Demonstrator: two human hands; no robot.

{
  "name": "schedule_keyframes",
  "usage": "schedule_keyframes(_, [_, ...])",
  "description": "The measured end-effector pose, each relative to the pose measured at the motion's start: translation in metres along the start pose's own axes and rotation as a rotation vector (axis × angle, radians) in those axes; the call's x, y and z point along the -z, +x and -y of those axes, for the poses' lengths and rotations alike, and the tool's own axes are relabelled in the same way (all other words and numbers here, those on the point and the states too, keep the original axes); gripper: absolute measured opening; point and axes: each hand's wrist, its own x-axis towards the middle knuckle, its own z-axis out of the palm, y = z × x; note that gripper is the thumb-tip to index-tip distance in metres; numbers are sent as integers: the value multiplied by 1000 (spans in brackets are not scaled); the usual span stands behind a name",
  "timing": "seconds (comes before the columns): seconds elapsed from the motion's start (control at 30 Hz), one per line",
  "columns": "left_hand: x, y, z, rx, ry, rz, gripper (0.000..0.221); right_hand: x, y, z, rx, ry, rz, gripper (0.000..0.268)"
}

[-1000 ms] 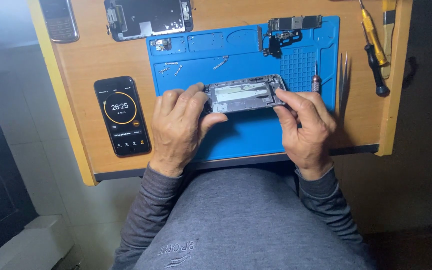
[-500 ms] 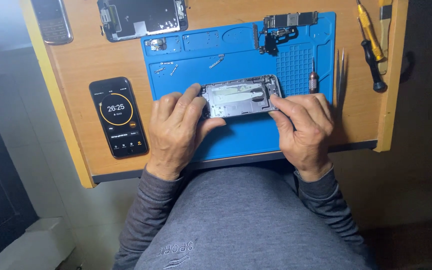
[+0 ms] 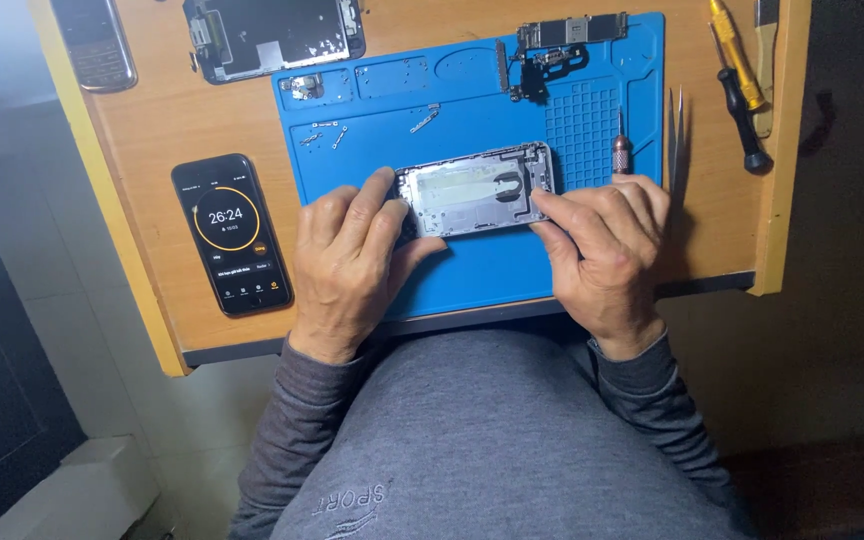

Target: Cleaning adhesive residue and organizing internal components of a mobile phone chassis using tweezers, a spudger, and a screwdriver.

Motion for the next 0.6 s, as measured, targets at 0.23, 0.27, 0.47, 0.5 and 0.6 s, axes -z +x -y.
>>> schedule_keyframes(0.23, [1, 1, -1, 9, -13, 9, 42, -1, 2, 5, -8, -16, 5, 9])
schedule_keyframes(0.27, [0, 1, -1, 10, -16, 8, 42, -1, 1, 4, -12, -19, 9, 8])
schedule_keyframes(0.47, [1, 0, 0, 12, -25, 45, 46, 10, -2, 1, -27, -34, -40, 15])
schedule_keyframes(0.5, [1, 0, 0, 8, -38, 61, 49, 15, -2, 1, -48, -44, -53, 17])
schedule_keyframes(0.6, [2, 2, 2, 35, -73, 107, 67, 28, -15, -9, -81, -87, -106, 23])
